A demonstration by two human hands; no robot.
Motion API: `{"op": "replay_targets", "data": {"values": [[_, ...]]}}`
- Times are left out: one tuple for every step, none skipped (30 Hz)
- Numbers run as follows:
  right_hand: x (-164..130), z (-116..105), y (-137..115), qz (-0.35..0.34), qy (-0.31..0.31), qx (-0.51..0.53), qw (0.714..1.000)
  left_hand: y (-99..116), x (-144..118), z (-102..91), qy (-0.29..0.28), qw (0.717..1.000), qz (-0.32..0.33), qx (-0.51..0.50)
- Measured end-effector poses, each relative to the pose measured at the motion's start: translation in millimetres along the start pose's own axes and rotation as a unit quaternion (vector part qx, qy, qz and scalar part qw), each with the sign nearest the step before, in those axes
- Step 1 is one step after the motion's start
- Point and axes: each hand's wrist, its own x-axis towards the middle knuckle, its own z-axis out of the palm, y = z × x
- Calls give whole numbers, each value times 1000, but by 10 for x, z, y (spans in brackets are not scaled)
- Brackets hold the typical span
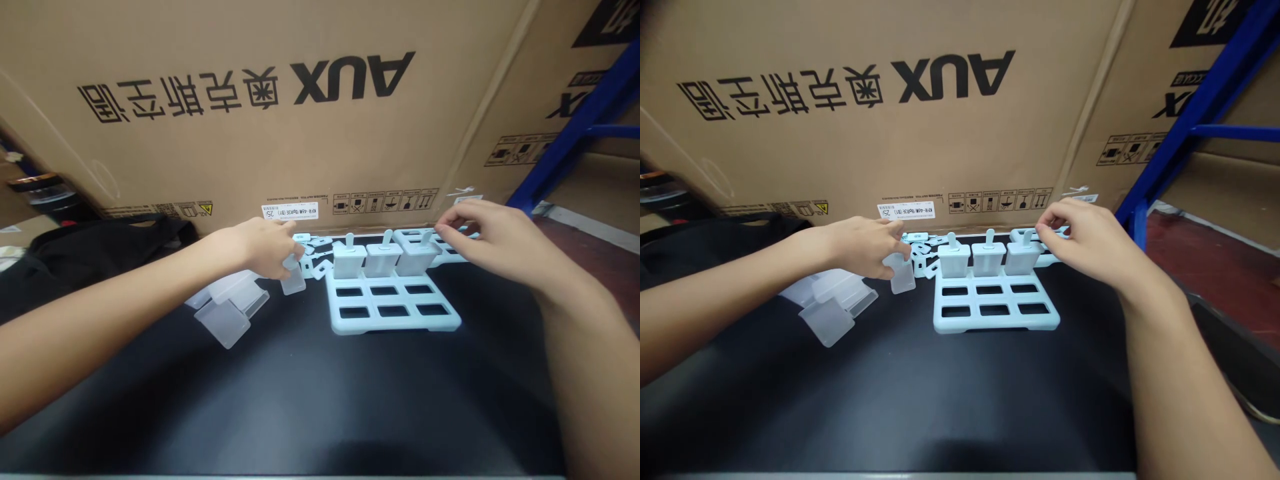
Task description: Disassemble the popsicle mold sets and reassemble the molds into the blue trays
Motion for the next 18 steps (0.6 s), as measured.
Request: {"op": "replay_targets", "data": {"values": [[-1, 2, 3, -1, 0, -1, 1000, -11, -4, 25, 2, 1000, 12, -14], [-2, 5, 8, -1, 0, -1, 1000, -17, 0, 45, 6, 999, 26, -29], [-3, 9, 15, -1, -1, -4, 1000, -15, 14, 58, 7, 998, 43, -44], [-3, 14, 22, -1, -1, -7, 1000, -7, 37, 65, 5, 996, 58, -61], [-2, 20, 27, 1, -1, -10, 1000, 6, 68, 67, -2, 994, 71, -77], [-1, 27, 32, 2, -2, -11, 1000, 21, 106, 66, -13, 992, 80, -92], [0, 33, 34, 3, -2, -12, 1000, 35, 147, 63, -23, 991, 84, -102], [1, 38, 34, 3, -3, -10, 1000, 45, 189, 61, -31, 990, 84, -109], [2, 43, 33, 2, -5, -9, 1000, 49, 228, 60, -34, 990, 82, -112], [2, 45, 31, 1, -6, -7, 1000, 46, 262, 63, -31, 990, 81, -113], [2, 46, 28, 0, -7, -7, 1000, 35, 288, 70, -26, 990, 82, -113], [1, 44, 25, 1, -8, -9, 1000, 18, 305, 81, -18, 990, 84, -113], [0, 40, 21, 3, -8, -10, 1000, -3, 313, 96, -9, 990, 87, -113], [-3, 34, 17, 6, -9, -12, 1000, -23, 311, 113, -2, 989, 89, -114], [-5, 25, 12, 8, -8, -13, 1000, -38, 300, 132, 4, 989, 89, -115], [-7, 17, 6, 9, -7, -14, 1000, -47, 281, 151, 5, 989, 88, -118], [-10, 8, 0, 9, -5, -16, 1000, -45, 256, 167, 0, 988, 89, -124], [-12, 0, -6, 8, -3, -18, 1000, -32, 226, 180, -10, 987, 92, -132]]}}
